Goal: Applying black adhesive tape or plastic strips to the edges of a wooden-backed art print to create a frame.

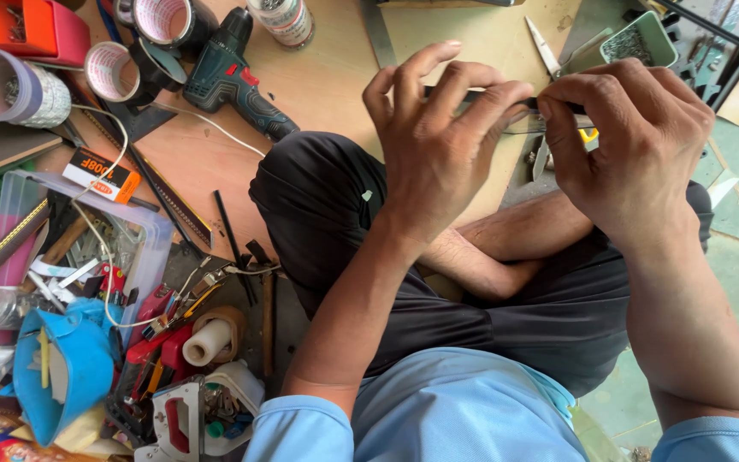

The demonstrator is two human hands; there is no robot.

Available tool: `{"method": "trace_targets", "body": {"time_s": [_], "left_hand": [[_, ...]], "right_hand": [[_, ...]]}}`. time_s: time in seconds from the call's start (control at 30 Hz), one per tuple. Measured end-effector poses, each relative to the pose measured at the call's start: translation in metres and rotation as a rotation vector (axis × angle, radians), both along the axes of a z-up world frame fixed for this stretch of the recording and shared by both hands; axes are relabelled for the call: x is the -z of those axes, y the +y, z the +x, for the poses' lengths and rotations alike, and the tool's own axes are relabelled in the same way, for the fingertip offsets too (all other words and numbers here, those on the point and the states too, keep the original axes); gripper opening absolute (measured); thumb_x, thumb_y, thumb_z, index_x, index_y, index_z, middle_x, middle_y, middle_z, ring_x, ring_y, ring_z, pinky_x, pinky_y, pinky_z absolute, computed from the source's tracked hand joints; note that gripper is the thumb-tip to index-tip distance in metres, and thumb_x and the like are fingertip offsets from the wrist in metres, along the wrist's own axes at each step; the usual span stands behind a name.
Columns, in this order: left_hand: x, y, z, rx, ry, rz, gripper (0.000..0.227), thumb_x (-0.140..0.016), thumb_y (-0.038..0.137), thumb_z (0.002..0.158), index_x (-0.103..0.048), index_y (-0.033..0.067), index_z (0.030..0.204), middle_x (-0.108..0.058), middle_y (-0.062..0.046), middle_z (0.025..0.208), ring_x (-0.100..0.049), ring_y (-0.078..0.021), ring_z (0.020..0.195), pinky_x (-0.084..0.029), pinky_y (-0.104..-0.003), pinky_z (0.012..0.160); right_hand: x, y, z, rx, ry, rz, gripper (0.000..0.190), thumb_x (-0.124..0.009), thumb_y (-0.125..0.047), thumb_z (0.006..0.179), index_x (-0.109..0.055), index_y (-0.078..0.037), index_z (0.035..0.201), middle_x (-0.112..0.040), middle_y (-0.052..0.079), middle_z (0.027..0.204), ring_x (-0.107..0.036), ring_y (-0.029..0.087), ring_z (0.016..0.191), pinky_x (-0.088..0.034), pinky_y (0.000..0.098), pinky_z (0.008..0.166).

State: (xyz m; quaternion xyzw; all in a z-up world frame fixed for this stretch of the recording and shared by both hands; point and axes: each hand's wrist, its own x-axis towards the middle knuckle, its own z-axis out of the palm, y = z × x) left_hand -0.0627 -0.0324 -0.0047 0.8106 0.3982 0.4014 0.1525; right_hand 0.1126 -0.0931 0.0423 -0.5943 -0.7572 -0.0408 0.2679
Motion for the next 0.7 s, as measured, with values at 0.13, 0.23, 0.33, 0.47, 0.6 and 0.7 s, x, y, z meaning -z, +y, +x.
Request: {"method": "trace_targets", "body": {"time_s": [0.13, 0.23, 0.33, 0.47, 0.6, 0.7], "left_hand": [[-0.004, 0.001, -0.001, 0.032, -0.026, -0.115, 0.017, -0.08, 0.031, 0.097, -0.076, 0.0297, 0.114, -0.069, 0.015, 0.11, -0.051, -0.0152, 0.125, -0.03, -0.039, 0.109], [-0.006, 0.001, 0.001, 0.048, -0.04, -0.16, 0.018, -0.08, 0.03, 0.097, -0.076, 0.0294, 0.115, -0.07, 0.015, 0.11, -0.051, -0.015, 0.126, -0.03, -0.039, 0.11], [-0.007, -0.003, 0.005, 0.028, -0.067, -0.182, 0.016, -0.079, 0.03, 0.095, -0.076, 0.0301, 0.111, -0.072, 0.015, 0.109, -0.05, -0.016, 0.13, -0.028, -0.039, 0.112], [-0.01, -0.007, 0.008, -0.006, -0.058, -0.204, 0.013, -0.079, 0.03, 0.094, -0.076, 0.0301, 0.107, -0.073, 0.014, 0.109, -0.05, -0.0168, 0.132, -0.026, -0.041, 0.114], [-0.014, -0.01, 0.011, -0.038, -0.038, -0.246, 0.013, -0.082, 0.031, 0.089, -0.077, 0.0301, 0.101, -0.071, 0.014, 0.104, -0.047, -0.0194, 0.137, -0.023, -0.048, 0.119], [-0.014, -0.009, 0.013, -0.048, -0.035, -0.244, 0.013, -0.082, 0.031, 0.087, -0.077, 0.0297, 0.099, -0.071, 0.014, 0.103, -0.046, -0.0199, 0.137, -0.022, -0.051, 0.12]], "right_hand": [[0.016, -0.003, 0.004, 0.017, -0.071, 0.099, 0.01, -0.076, -0.001, 0.1, -0.07, -0.006, 0.107, -0.07, 0.005, 0.101, -0.069, 0.022, 0.093, -0.054, 0.0306, 0.085], [0.023, -0.006, 0.002, 0.013, -0.076, 0.178, 0.013, -0.074, 0.0, 0.101, -0.071, -0.004, 0.112, -0.073, 0.006, 0.108, -0.072, 0.023, 0.102, -0.057, 0.0304, 0.094], [0.032, -0.005, 0.0, -0.02, -0.041, 0.24, 0.014, -0.072, 0.004, 0.104, -0.072, -0.001, 0.117, -0.075, 0.008, 0.113, -0.074, 0.023, 0.106, -0.059, 0.0323, 0.102], [0.024, 0.0, -0.011, -0.032, -0.039, 0.301, 0.01, -0.075, 0.005, 0.104, -0.075, 0.002, 0.114, -0.076, 0.012, 0.108, -0.077, 0.026, 0.106, -0.061, 0.0371, 0.103], [0.021, 0.002, -0.018, -0.017, -0.087, 0.351, 0.013, -0.073, 0.004, 0.097, -0.077, 0.005, 0.109, -0.077, 0.016, 0.102, -0.078, 0.03, 0.103, -0.061, 0.0423, 0.098], [0.022, -0.001, -0.018, -0.002, -0.097, 0.345, 0.017, -0.069, 0.005, 0.093, -0.077, 0.007, 0.108, -0.077, 0.018, 0.102, -0.077, 0.032, 0.104, -0.059, 0.0448, 0.099]]}}
